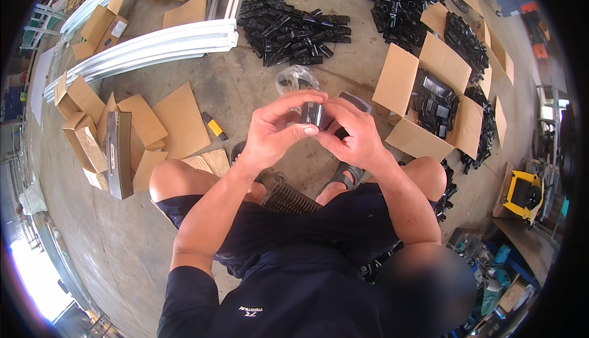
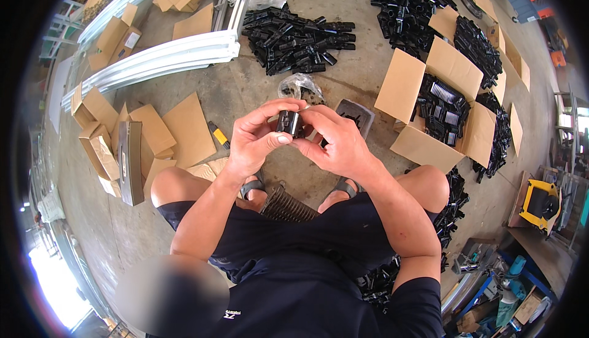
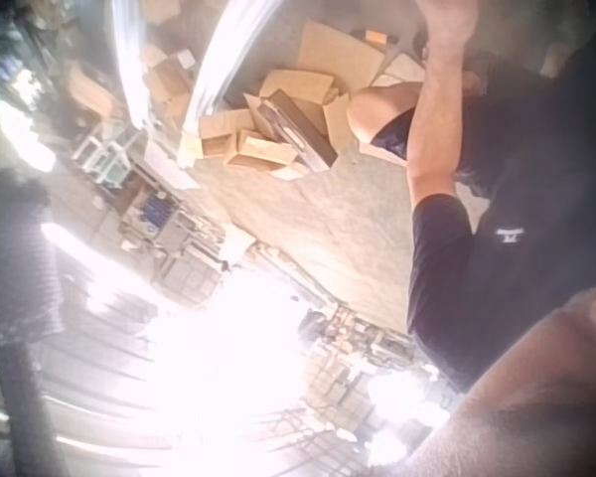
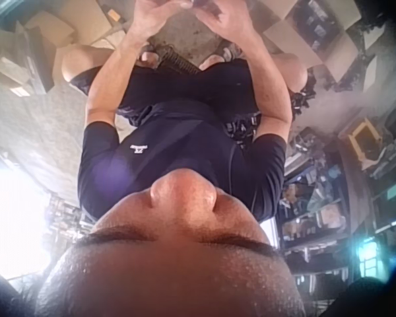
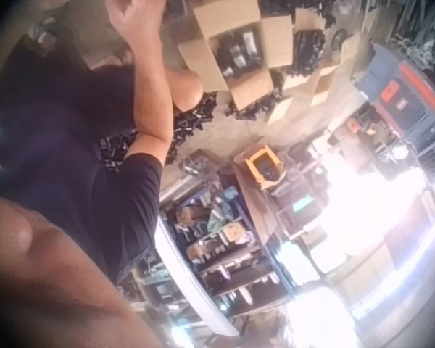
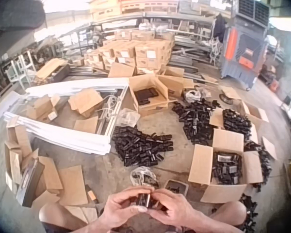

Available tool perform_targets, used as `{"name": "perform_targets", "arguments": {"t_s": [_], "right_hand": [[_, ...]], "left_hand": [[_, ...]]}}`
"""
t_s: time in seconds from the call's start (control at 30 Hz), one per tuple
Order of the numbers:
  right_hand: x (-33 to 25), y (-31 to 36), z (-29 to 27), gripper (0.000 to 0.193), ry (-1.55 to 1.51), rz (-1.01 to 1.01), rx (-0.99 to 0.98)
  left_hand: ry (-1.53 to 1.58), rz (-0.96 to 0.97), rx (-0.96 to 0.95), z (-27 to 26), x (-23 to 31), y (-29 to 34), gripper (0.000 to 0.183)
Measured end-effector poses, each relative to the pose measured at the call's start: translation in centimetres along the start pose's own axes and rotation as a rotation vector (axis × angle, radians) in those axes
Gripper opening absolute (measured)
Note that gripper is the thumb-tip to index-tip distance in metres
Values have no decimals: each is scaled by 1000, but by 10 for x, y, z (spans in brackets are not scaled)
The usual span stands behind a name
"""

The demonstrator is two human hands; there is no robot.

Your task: The person picks up black plastic components one at a time from a small container on their lap, turns them over to look at different sides, and then places them into one of the cardboard boxes on the floor.

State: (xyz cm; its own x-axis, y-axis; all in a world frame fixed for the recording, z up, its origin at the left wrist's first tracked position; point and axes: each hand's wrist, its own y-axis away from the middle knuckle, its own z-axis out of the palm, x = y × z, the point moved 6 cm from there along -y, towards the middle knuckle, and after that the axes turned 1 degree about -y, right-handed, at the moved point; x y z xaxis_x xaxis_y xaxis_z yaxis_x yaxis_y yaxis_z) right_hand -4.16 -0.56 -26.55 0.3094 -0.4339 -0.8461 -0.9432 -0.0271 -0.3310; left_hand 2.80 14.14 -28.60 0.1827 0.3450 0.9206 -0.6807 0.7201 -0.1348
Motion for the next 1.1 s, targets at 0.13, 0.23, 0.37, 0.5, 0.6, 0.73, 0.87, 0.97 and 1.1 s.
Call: {"name": "perform_targets", "arguments": {"t_s": [0.13, 0.23, 0.37, 0.5, 0.6, 0.73, 0.87, 0.97, 1.1], "right_hand": [[-4, 0, -2, 39, -3, -11, 17], [-3, 1, 0, 38, -36, 8, 23], [0, 1, 5, 39, -123, 20, 41], [2, -2, 11, 40, -192, 102, 75], [20, 3, 17, 41, -195, 232, 63], [33, 10, 27, 35, -394, 402, 68], [43, 12, 32, 33, -481, 477, 91], [44, 13, 34, 45, -466, 414, 145], [39, 9, 25, 74, -170, 293, 7]], "left_hand": [[-12, -9, -28, 1, 1, -2, 42], [42, -42, -11, 1, -3, -2, 42], [114, -88, 72, -2, -10, 1, 39], [289, -103, 221, -12, -18, 1, 35], [356, -135, 343, -18, -26, 3, 33], [274, -197, 422, -19, -35, 2, 31], [261, -343, 297, -12, -50, 7, 20], [335, -397, 275, -17, -58, 9, 24], [287, -409, 317, -16, -53, 8, 25]]}}
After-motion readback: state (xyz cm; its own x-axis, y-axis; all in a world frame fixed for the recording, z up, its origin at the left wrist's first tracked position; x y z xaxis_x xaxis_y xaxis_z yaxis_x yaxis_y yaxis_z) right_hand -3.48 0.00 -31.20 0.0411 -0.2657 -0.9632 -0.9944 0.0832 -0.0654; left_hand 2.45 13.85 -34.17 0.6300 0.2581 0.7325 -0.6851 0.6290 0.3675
